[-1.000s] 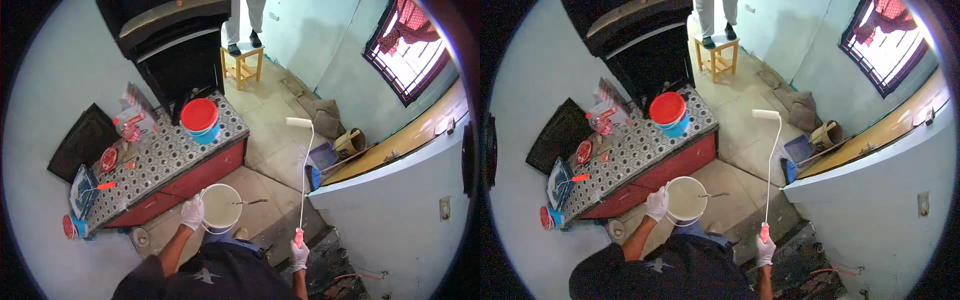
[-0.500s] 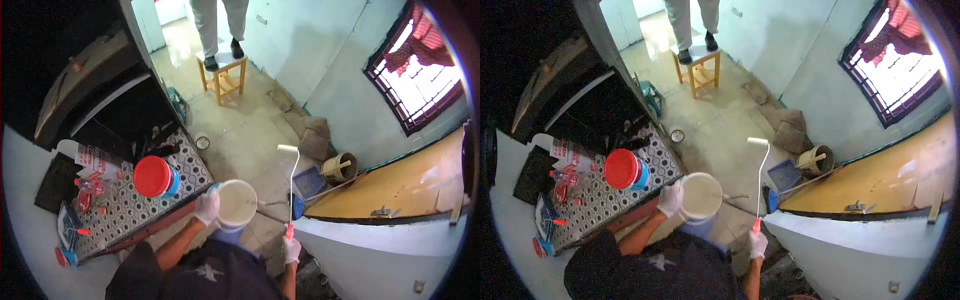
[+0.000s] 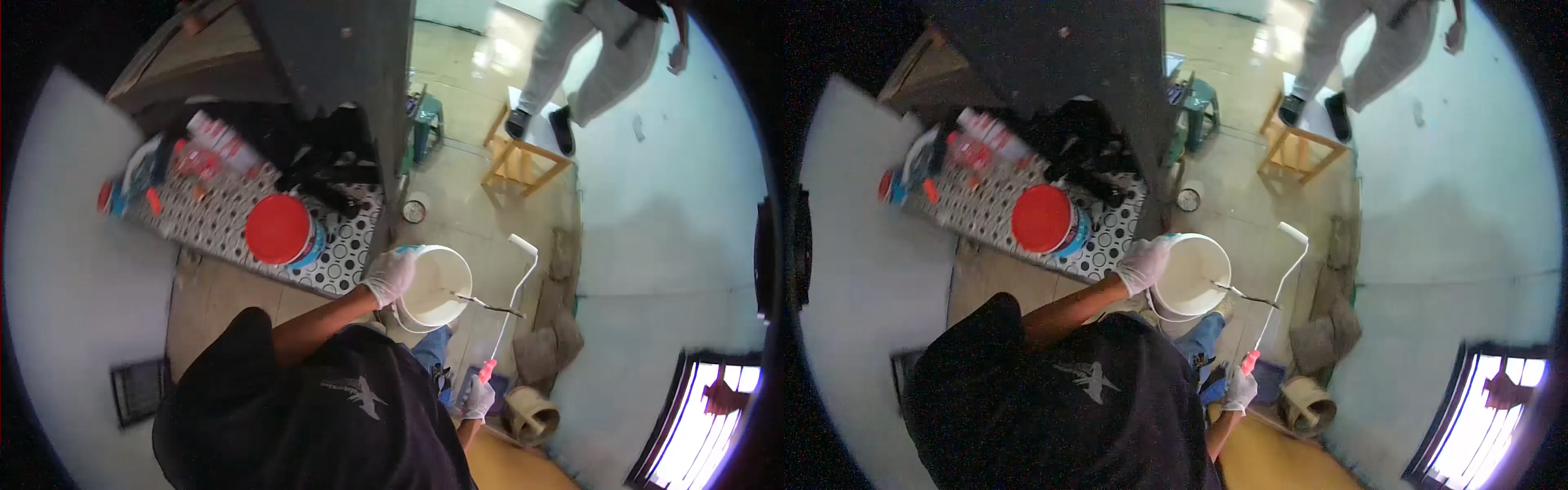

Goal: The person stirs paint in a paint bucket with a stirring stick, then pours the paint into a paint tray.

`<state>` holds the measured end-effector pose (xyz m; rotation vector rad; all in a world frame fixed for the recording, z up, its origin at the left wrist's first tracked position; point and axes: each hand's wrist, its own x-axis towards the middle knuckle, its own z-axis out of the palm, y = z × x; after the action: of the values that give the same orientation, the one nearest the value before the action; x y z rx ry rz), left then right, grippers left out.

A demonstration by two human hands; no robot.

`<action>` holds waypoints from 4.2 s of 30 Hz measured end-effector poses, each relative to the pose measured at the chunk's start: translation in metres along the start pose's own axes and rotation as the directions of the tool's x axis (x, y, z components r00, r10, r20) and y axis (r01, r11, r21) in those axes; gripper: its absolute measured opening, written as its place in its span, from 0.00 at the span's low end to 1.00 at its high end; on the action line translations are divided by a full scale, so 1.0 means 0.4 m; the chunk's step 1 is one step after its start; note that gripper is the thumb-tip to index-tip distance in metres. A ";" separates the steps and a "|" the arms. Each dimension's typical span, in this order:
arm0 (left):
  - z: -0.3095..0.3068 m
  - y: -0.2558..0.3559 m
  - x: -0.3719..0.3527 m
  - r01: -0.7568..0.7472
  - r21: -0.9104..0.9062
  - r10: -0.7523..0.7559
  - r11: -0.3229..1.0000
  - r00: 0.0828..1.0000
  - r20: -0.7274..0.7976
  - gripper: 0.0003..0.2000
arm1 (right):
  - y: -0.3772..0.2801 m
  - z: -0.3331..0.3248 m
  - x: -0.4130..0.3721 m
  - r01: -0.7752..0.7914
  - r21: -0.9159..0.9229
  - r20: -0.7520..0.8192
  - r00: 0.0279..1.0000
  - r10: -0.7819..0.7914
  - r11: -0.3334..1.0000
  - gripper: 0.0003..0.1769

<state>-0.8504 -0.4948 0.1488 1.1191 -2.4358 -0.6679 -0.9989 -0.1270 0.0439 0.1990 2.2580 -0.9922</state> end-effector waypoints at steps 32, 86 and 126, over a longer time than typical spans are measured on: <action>0.320 -0.076 0.756 0.592 0.009 -0.581 0.806 0.794 -0.179 0.12 | -1.203 0.514 0.988 0.776 -0.337 0.593 0.615 -0.520 0.533 0.24; -0.146 -1.124 2.582 0.840 -0.330 -0.842 0.430 0.241 -0.483 0.16 | -3.251 2.007 1.748 0.520 -0.358 0.683 0.712 -0.162 0.776 0.20; -0.144 -1.572 2.145 0.300 -0.894 -0.416 -0.332 -0.898 -0.147 0.15 | -2.497 4.181 0.536 0.518 -0.709 0.705 0.515 0.488 0.479 0.10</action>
<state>-0.9690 -1.5365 -0.0391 2.3756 0.6455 -0.1034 -0.6953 -2.0285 -0.3204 -0.6921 1.4324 0.2955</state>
